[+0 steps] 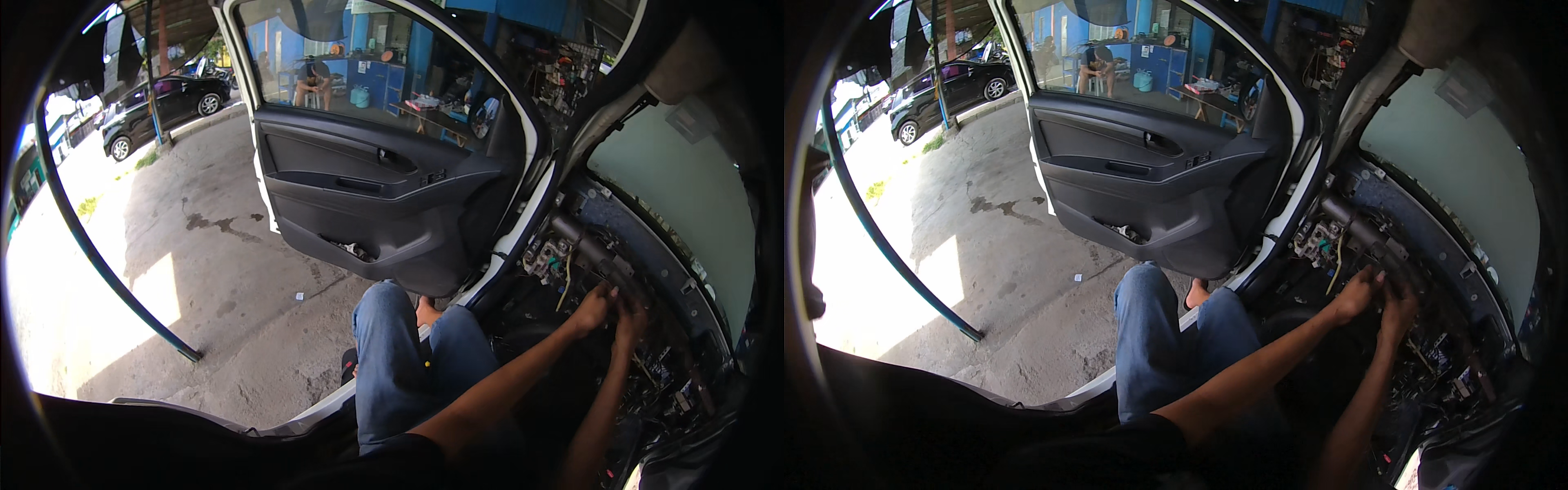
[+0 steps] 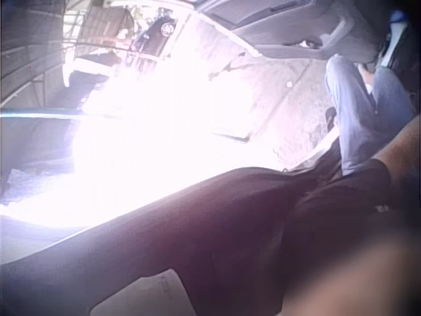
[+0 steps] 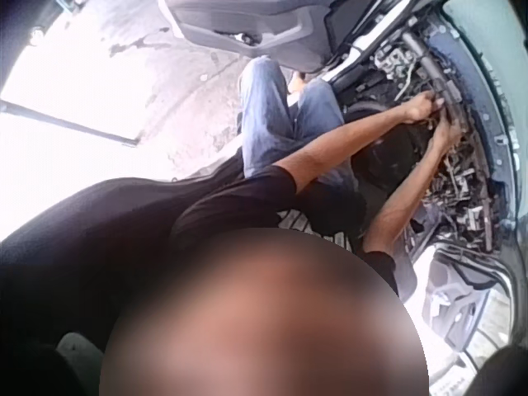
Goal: The person works on the exposed wiring and components behind the dashboard of a car. They use both hands to manipulate wires and connectors in the area above the steering column.
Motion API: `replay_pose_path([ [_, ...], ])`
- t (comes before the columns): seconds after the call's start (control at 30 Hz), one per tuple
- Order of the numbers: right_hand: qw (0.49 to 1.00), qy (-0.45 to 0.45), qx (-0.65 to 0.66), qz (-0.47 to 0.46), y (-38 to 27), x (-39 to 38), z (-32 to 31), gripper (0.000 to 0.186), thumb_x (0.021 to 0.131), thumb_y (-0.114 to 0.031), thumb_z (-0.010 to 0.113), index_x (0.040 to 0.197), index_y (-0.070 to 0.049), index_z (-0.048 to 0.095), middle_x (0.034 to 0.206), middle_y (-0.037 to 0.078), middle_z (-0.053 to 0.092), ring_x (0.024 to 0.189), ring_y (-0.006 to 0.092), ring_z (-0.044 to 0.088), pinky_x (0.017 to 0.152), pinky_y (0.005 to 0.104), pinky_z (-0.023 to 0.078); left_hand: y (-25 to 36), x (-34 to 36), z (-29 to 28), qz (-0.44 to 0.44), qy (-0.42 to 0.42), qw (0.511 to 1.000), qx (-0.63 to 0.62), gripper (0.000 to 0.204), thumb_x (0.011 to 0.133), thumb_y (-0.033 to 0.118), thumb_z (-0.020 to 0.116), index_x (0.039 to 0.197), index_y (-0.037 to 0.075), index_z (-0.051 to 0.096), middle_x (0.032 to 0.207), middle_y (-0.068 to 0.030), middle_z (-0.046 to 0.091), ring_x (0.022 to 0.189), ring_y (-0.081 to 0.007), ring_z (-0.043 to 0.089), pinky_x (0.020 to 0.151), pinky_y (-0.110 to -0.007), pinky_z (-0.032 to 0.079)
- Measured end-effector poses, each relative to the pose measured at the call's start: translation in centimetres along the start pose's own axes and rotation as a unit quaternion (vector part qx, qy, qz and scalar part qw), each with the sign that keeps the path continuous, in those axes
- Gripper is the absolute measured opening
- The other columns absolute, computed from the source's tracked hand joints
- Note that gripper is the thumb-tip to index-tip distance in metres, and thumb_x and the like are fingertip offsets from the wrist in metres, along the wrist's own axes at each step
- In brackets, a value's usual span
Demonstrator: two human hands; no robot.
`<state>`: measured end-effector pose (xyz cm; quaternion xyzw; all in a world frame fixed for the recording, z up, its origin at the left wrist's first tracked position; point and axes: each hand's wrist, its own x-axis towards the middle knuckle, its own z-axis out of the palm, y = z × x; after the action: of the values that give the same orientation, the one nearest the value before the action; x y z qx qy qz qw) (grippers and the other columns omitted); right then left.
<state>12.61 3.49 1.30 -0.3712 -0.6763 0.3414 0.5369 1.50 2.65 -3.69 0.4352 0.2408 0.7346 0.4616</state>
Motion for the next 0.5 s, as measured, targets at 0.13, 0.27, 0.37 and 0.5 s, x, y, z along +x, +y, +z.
replay_pose_path([
  [0.13,0.999,0.029,0.032,-0.006,-0.5,-0.7,0.6,0.023,0.088,-0.011,0.078,0.105,0.004,0.072,0.098,0.008,0.074,0.088,0.0142,0.067,0.079,0.0305,0.052,3.2,-1.2,0.3,-0.045,0.004,0.999,0.012,0.029,0.109,0.029,0.049,0.106,0.001,0.056,0.096,-0.0059,0.059,0.091,-0.0139,0.050,0.086,-0.031,0.045],
  [0.27,0.994,0.067,-0.059,-0.061,-0.5,-1.0,0.9,0.026,0.083,-0.013,0.080,0.100,0.004,0.074,0.091,0.012,0.076,0.083,0.0162,0.071,0.076,0.0318,0.054,3.8,-1.5,-0.1,-0.023,0.016,0.994,0.105,0.030,0.109,0.029,0.051,0.107,0.001,0.060,0.097,-0.0046,0.061,0.091,-0.0138,0.052,0.086,-0.031,0.044],
  [0.37,0.991,0.076,-0.097,-0.052,-0.1,-0.7,1.1,0.027,0.082,-0.013,0.082,0.104,0.003,0.073,0.090,0.007,0.074,0.080,0.0112,0.068,0.067,0.0296,0.052,3.3,-1.1,-0.7,-0.031,0.000,0.997,0.071,0.027,0.108,0.029,0.052,0.100,0.003,0.058,0.091,-0.0025,0.059,0.085,-0.0118,0.052,0.078,-0.031,0.045],
  [0.5,0.989,0.095,-0.098,-0.065,0.2,-0.8,1.2,0.026,0.081,-0.013,0.083,0.100,0.002,0.074,0.088,0.011,0.076,0.078,0.0143,0.072,0.070,0.0291,0.056,3.1,-0.6,-1.3,-0.061,0.000,0.996,0.058,0.024,0.108,0.027,0.053,0.099,0.006,0.059,0.090,0.0002,0.058,0.083,-0.0097,0.051,0.077,-0.029,0.044],
])
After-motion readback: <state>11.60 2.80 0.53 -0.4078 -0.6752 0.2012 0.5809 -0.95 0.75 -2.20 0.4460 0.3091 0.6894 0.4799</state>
